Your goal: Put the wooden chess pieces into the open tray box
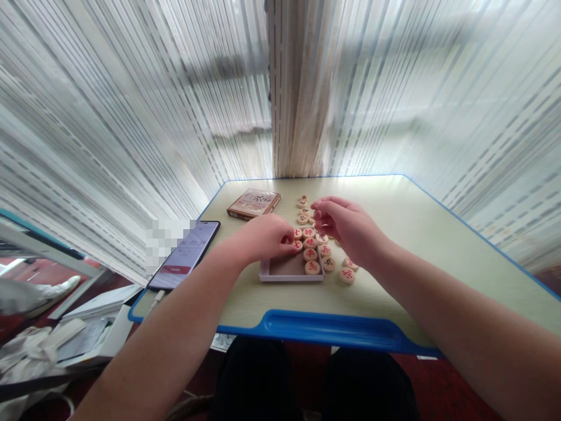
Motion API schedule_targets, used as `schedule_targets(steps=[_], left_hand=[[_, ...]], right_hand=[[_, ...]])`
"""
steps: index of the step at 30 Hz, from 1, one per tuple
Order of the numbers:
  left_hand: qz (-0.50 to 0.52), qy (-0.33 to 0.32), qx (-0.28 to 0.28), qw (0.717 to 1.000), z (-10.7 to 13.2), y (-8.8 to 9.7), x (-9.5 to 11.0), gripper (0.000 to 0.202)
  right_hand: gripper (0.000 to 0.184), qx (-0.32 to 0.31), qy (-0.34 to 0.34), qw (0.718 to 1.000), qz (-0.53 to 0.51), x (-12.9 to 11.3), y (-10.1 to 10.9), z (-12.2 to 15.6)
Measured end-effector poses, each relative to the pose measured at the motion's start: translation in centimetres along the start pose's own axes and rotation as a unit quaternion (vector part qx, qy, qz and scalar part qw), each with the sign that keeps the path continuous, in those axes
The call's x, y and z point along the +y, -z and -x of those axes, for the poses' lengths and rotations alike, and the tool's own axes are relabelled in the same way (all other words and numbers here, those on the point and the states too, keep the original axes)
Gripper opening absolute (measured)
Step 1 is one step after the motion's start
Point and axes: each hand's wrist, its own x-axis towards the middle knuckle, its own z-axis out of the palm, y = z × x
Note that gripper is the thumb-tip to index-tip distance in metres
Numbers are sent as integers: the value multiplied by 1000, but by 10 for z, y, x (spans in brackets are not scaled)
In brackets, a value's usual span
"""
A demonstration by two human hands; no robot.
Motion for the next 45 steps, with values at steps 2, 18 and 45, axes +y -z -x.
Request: schedule_targets(steps=[2, 18, 45], left_hand=[[1, -1, 0, 1000, 0, 0, 0, 24], [-31, -18, -6, 999, 0, 2, 2, 27], [-25, -24, 6, 999, 0, 0, 2, 25]], right_hand=[[10, 2, -2, 1000, -2, 0, 0, 0], [13, 28, 53, 974, 217, 6, 7, -8], [30, -54, 43, 784, 617, 3, 12, -14]])
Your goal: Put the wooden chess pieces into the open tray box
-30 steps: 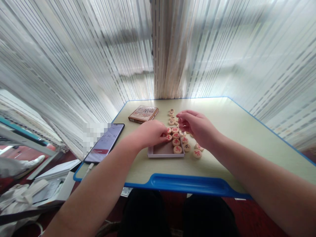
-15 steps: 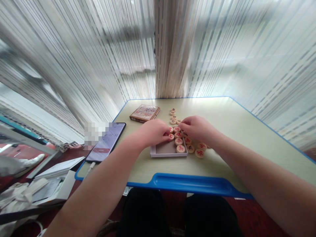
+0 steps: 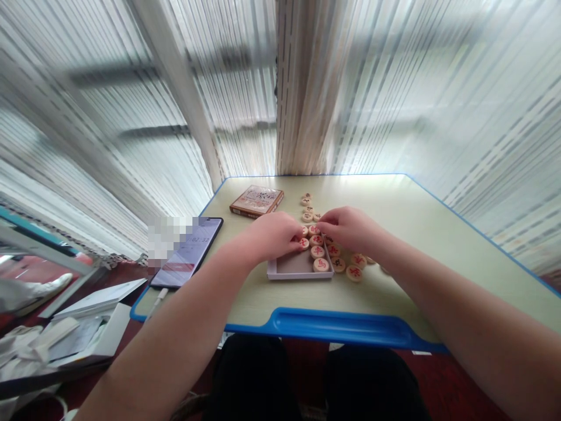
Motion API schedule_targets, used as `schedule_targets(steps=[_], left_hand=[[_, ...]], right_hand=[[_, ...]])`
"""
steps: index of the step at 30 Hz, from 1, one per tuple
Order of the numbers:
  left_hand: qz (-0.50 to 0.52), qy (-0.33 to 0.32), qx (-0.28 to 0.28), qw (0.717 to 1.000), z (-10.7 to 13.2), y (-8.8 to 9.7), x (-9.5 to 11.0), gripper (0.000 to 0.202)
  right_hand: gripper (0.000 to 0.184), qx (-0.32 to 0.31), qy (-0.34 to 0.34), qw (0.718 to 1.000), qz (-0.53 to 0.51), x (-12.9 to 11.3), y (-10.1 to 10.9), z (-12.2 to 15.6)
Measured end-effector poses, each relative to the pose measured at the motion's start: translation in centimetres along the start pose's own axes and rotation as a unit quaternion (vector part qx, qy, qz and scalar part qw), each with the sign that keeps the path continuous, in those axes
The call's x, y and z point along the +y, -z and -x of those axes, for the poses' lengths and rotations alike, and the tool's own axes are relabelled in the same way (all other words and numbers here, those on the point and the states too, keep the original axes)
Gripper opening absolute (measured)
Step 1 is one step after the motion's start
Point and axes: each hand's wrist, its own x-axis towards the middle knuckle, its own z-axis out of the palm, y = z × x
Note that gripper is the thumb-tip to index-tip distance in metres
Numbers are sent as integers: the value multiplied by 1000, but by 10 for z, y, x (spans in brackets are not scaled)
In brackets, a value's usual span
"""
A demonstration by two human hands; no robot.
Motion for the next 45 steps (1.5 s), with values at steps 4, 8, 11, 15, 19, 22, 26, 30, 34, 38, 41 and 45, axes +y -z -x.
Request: schedule_targets(steps=[4, 8, 11, 15, 19, 22, 26, 30, 34, 38, 41, 45], left_hand=[[4, 11, -6, 1000, 0, 0, 0, 27], [32, 17, 2, 999, 2, 1, -1, 22], [39, 23, 8, 999, 3, 2, -1, 20], [41, 40, 11, 998, 3, 2, -4, 20], [45, 52, 6, 998, 3, -1, -8, 19], [47, 53, -3, 998, 2, -2, -10, 20], [49, 56, -12, 997, 1, -2, -10, 19], [55, 53, -16, 997, 2, 0, -9, 19], [61, 57, -16, 996, 3, 1, -8, 22], [63, 57, -12, 996, 3, 1, -7, 25], [67, 56, -20, 996, 3, 2, -5, 22], [68, 49, -21, 996, 2, 1, -5, 22]], right_hand=[[31, 1, 5, 1000, -6, 1, 0, 0], [28, 10, -7, 1000, -9, 1, -1, 1], [27, 18, -12, 1000, -11, 0, -2, 2], [27, 17, -8, 1000, -5, 0, -4, 2], [27, 18, -7, 1000, 7, 5, 1, 0], [28, -17, -42, 999, 7, 14, 15, -2], [29, -22, -40, 999, 19, 26, 32, -3], [26, -77, -18, 994, 76, 26, 35, 4], [16, -140, 31, 985, 92, 17, 29, 13], [15, -137, 40, 986, 85, 11, 24, 16], [15, -135, 45, 986, 86, 10, 23, 15], [21, -139, 31, 985, 97, 8, 22, 15]])
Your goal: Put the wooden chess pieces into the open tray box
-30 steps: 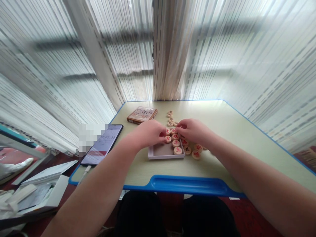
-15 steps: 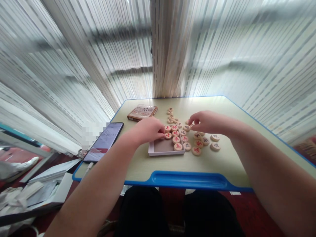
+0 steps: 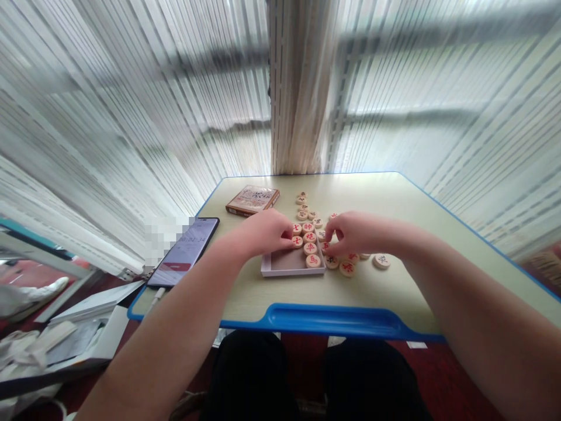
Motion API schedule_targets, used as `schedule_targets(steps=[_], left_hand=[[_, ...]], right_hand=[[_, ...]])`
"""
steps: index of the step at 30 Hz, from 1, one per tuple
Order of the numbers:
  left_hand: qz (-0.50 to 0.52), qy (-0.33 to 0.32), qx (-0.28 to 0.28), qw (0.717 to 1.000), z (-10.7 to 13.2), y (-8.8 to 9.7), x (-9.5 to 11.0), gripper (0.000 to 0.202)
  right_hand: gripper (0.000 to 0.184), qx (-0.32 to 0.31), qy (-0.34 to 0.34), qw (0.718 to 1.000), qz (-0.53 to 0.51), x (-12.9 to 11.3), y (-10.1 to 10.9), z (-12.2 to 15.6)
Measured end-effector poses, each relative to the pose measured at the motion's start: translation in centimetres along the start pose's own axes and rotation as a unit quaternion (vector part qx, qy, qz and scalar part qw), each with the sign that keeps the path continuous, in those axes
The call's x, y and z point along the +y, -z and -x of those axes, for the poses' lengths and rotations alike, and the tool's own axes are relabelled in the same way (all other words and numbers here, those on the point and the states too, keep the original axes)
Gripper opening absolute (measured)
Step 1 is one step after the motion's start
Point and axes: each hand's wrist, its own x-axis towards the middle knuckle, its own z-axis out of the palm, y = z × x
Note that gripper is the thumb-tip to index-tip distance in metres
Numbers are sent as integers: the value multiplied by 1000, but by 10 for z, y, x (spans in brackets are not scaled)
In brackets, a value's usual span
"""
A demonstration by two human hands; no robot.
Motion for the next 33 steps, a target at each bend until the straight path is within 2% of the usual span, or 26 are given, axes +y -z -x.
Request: schedule_targets(steps=[10, 23, 33], left_hand=[[-2, -8, 17, 1000, 0, -1, 0, 31], [-19, -2, 30, 999, 0, -3, -2, 28], [-8, 15, 27, 999, 3, 2, 0, 23]], right_hand=[[32, -31, -12, 999, 43, -2, 1, -2], [24, -12, -37, 998, 48, 2, -2, -7], [21, -36, -32, 999, 8, 5, 1, -7]])
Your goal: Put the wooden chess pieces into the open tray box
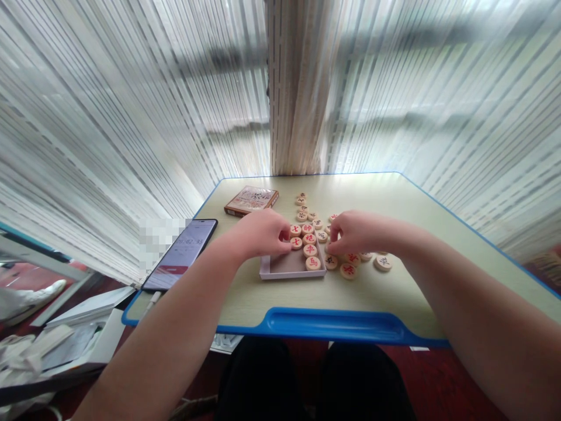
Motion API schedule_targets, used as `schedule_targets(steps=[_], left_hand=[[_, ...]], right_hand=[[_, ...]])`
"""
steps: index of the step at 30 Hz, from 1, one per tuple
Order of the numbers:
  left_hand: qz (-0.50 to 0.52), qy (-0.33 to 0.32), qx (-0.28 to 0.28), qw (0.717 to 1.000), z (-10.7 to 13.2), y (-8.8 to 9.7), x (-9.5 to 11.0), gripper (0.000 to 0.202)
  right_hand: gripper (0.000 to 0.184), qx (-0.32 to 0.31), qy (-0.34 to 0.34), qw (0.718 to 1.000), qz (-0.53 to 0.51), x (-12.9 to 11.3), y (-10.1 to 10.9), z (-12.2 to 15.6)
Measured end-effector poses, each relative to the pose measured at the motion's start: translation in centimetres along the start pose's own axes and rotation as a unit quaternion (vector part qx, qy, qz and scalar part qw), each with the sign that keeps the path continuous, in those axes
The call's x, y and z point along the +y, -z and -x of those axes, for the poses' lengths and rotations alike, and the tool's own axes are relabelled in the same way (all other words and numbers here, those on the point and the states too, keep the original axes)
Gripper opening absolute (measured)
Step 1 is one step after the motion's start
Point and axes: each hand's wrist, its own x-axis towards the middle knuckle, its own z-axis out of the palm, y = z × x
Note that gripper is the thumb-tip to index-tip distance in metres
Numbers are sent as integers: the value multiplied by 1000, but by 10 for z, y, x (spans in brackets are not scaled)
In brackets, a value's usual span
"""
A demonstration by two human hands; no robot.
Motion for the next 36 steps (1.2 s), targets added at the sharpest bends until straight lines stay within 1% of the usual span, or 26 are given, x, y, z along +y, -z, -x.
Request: schedule_targets(steps=[2, 5, 9, 12, 14, 16, 20, 22, 24, 27, 29, 32, 36], left_hand=[[9, -1, 7, 1000, 0, 0, -2, 22], [26, -4, 15, 1000, 0, 0, -5, 18], [40, -5, 31, 999, -1, -1, -7, 17], [52, -24, 89, 994, -3, -4, -5, 23], [61, -42, 135, 988, -5, -7, -4, 32], [63, -65, 170, 981, -6, -10, -2, 38], [53, -96, 228, 968, -6, -15, 1, 38], [53, -98, 245, 963, -5, -16, 4, 38], [59, -101, 250, 961, -5, -16, 8, 36], [67, -102, 247, 961, -4, -16, 12, 26], [67, -105, 244, 962, -4, -16, 12, 22], [67, -113, 247, 960, -4, -16, 9, 22], [76, -116, 258, 956, -5, -16, 4, 26]], right_hand=[[19, -5, 8, 1000, -24, 4, 2, -1], [18, 7, 22, 997, -73, 9, 5, -2], [20, 35, 52, 982, -177, 8, 7, 0], [22, 51, 77, 960, -264, 4, 4, -1], [21, 44, 89, 946, -308, 4, 0, -4], [18, 31, 104, 930, -351, 4, -3, -7], [16, 15, 120, 891, -436, 6, -6, -10], [16, 12, 126, 882, -455, 4, -6, -10], [15, 10, 139, 875, -463, 1, -6, -8], [16, 4, 158, 866, -474, -5, -8, -7], [17, 5, 161, 865, -476, -6, -9, -7], [18, 13, 154, 861, -485, -5, -11, -11], [16, 16, 156, 842, -517, 0, -11, -14]])
